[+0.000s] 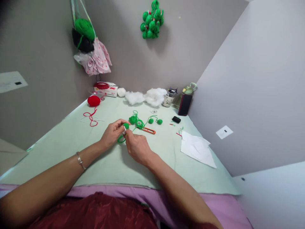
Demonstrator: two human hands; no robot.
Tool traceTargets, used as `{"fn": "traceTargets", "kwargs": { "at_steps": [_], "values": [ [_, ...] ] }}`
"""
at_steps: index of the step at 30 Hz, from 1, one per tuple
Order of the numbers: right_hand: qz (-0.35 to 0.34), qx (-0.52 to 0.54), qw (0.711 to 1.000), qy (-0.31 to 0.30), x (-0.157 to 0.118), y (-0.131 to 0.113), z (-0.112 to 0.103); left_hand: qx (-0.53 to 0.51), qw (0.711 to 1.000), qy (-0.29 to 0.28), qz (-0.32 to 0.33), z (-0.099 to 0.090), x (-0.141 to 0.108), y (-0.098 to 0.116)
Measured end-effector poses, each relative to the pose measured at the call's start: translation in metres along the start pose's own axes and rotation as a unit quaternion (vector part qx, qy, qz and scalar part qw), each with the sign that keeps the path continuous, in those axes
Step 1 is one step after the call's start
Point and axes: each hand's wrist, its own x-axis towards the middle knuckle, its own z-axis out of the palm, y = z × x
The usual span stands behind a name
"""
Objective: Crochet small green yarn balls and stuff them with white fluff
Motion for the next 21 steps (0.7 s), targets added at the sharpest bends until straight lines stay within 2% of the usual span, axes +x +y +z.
{"fn": "traceTargets", "kwargs": {
  "at_steps": [3, 5, 7, 9, 10, 12, 15, 19, 21],
  "values": [
    [0.021, 0.069, 0.997, -0.004, 0.001, -0.004, -0.003, 0.013, 1.0, -0.007, 0.012, -0.002, -0.001, 0.002],
    [0.073, 0.229, 0.97, -0.025, 0.003, -0.006, -0.009, 0.023, 0.999, -0.007, 0.025, -0.002, 0.0, 0.003],
    [0.136, 0.423, 0.893, -0.072, 0.007, -0.006, -0.016, 0.035, 0.999, 0.003, 0.039, -0.003, 0.0, 0.002],
    [0.178, 0.547, 0.808, -0.125, 0.011, -0.004, -0.024, 0.047, 0.997, 0.019, 0.054, -0.003, 0.001, 0.0],
    [0.191, 0.583, 0.775, -0.147, 0.012, -0.003, -0.027, 0.054, 0.996, 0.028, 0.061, -0.003, 0.001, -0.001],
    [0.204, 0.622, 0.734, -0.179, 0.014, 0.002, -0.032, 0.07, 0.994, 0.039, 0.072, -0.003, 0.0, -0.002],
    [0.209, 0.641, 0.71, -0.205, 0.015, 0.009, -0.036, 0.095, 0.991, 0.042, 0.083, -0.003, -0.002, -0.001],
    [0.194, 0.653, 0.696, -0.229, 0.012, 0.014, -0.033, 0.112, 0.988, 0.05, 0.099, -0.005, -0.004, 0.001],
    [0.171, 0.652, 0.68, -0.289, 0.007, 0.011, -0.029, 0.111, 0.988, 0.054, 0.097, -0.008, -0.002, -0.001]
  ]
}}
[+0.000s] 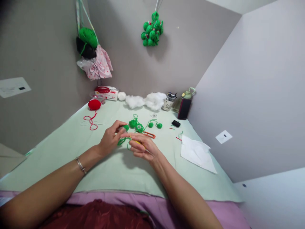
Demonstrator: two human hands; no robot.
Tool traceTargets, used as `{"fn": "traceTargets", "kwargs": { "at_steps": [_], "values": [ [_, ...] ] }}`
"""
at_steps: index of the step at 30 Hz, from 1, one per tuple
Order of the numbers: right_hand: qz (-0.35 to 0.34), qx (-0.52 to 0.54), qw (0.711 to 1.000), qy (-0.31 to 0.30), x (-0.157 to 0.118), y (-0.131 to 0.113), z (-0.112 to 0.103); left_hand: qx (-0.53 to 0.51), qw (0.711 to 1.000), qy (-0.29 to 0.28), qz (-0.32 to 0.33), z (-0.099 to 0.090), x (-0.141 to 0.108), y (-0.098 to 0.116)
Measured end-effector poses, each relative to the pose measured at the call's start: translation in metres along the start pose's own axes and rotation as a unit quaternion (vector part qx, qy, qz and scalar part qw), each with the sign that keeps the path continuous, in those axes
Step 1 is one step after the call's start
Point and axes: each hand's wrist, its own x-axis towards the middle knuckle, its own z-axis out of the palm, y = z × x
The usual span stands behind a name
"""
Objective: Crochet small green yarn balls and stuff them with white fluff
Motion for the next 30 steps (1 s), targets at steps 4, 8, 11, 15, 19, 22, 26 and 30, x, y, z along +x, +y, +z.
{"fn": "traceTargets", "kwargs": {
  "at_steps": [4, 8, 11, 15, 19, 22, 26, 30],
  "values": [
    [0.149, -0.081, 0.972, -0.161, 0.0, 0.013, 0.017, -0.024, 1.0, 0.002, -0.019, -0.005, 0.008, -0.007],
    [-0.012, -0.114, 0.993, -0.018, 0.005, 0.012, 0.021, -0.047, 0.999, 0.001, -0.024, -0.007, 0.009, -0.005],
    [-0.106, -0.116, 0.981, 0.115, 0.01, 0.007, 0.017, -0.047, 0.999, 0.009, -0.025, -0.004, 0.006, 0.002],
    [-0.197, -0.183, 0.929, 0.254, 0.016, 0.008, 0.011, -0.067, 0.997, -0.002, -0.036, 0.002, 0.0, 0.009],
    [-0.237, -0.295, 0.86, 0.343, 0.02, 0.013, 0.006, -0.104, 0.993, -0.022, -0.055, 0.008, -0.002, 0.011],
    [-0.253, -0.395, 0.807, 0.358, 0.024, 0.015, 0.005, -0.137, 0.987, -0.025, -0.078, 0.01, 0.0, 0.011],
    [-0.28, -0.457, 0.758, 0.372, 0.025, 0.017, 0.006, -0.173, 0.978, -0.036, -0.108, 0.012, 0.002, 0.013],
    [-0.263, -0.473, 0.751, 0.378, 0.024, 0.017, 0.006, -0.199, 0.971, -0.049, -0.122, 0.011, 0.002, 0.015]
  ]
}}
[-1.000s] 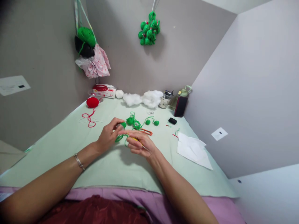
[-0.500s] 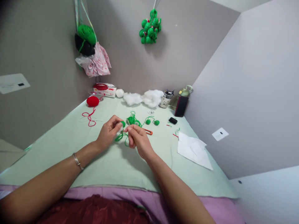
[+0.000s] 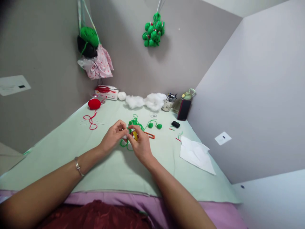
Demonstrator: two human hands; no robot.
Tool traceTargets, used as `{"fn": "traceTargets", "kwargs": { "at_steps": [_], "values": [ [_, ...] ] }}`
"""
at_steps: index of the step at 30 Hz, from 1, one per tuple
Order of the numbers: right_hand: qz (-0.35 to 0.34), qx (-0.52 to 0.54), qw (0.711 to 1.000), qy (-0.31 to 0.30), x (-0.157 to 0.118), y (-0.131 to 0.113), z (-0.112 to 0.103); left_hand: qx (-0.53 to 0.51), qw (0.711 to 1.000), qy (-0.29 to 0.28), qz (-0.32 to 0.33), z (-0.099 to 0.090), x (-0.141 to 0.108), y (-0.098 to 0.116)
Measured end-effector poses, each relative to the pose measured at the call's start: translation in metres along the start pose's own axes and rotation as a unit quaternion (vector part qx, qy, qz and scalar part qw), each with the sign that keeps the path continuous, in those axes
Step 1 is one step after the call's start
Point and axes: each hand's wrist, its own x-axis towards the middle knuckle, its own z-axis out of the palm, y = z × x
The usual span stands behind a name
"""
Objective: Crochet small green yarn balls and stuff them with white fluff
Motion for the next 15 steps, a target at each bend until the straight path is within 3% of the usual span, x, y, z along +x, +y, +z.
{"fn": "traceTargets", "kwargs": {
  "at_steps": [9, 15],
  "values": [
    [-0.018, 0.003, 0.999, 0.042, 0.004, 0.01, -0.002, -0.025, 0.999, -0.039, -0.027, -0.004, -0.001, 0.008],
    [0.024, 0.07, 0.996, 0.045, 0.005, 0.011, -0.001, -0.033, 0.998, -0.028, -0.046, -0.004, -0.001, 0.007]
  ]
}}
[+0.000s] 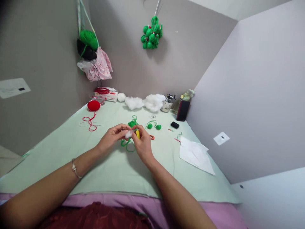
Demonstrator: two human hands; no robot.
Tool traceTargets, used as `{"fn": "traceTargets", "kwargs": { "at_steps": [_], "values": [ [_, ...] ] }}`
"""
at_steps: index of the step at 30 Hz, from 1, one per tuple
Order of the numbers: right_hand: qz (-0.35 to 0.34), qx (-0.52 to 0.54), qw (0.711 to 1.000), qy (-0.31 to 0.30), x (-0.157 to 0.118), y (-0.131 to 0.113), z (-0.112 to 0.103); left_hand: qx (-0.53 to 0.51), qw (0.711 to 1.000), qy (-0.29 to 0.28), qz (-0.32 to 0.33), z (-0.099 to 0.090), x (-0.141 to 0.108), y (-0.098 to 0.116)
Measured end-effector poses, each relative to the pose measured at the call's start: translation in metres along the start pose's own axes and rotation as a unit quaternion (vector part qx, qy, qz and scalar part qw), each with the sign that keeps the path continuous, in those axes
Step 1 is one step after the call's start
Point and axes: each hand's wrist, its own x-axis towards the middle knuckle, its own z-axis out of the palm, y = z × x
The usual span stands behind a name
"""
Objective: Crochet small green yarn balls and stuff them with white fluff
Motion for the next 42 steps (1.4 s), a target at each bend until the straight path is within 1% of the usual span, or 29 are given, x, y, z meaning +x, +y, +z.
{"fn": "traceTargets", "kwargs": {
  "at_steps": [4, 8, 10, 13, 16, 19, 21, 23, 27, 30, 36, 42],
  "values": [
    [0.011, 0.02, 1.0, 0.007, -0.002, -0.001, 0.002, -0.031, 0.999, 0.021, -0.02, 0.001, 0.001, -0.006],
    [0.011, 0.012, 1.0, 0.016, -0.003, 0.002, 0.003, -0.049, 0.997, 0.002, -0.053, 0.0, 0.002, -0.008],
    [0.009, 0.01, 1.0, 0.012, -0.003, 0.002, 0.003, -0.049, 0.997, -0.001, -0.059, 0.0, 0.002, -0.009],
    [0.01, 0.013, 1.0, -0.027, 0.0, -0.002, 0.001, -0.039, 0.998, 0.01, -0.056, -0.001, 0.003, -0.01],
    [0.018, 0.002, 0.997, -0.069, 0.002, -0.01, -0.006, -0.013, 0.998, 0.034, -0.042, -0.002, 0.004, -0.011],
    [0.025, 0.012, 0.997, -0.078, 0.003, -0.016, -0.015, 0.018, 0.997, 0.064, -0.023, -0.004, 0.003, -0.009],
    [0.041, 0.025, 0.995, -0.083, 0.003, -0.019, -0.02, 0.033, 0.997, 0.074, -0.016, -0.005, 0.003, -0.007],
    [0.064, 0.025, 0.992, -0.103, 0.002, -0.022, -0.024, 0.043, 0.996, 0.075, -0.015, -0.006, 0.002, -0.005],
    [0.099, 0.02, 0.979, -0.179, 0.0, -0.026, -0.025, 0.067, 0.995, 0.067, -0.009, -0.006, 0.002, -0.004],
    [0.115, 0.038, 0.968, -0.219, -0.001, -0.027, -0.024, 0.086, 0.994, 0.067, -0.001, -0.006, 0.002, -0.006],
    [0.143, 0.098, 0.952, -0.254, 0.0, -0.025, -0.023, 0.116, 0.99, 0.075, 0.019, -0.005, 0.002, -0.005],
    [0.196, 0.176, 0.933, -0.246, 0.002, -0.027, -0.02, 0.126, 0.989, 0.075, 0.034, -0.004, 0.0, -0.005]
  ]
}}
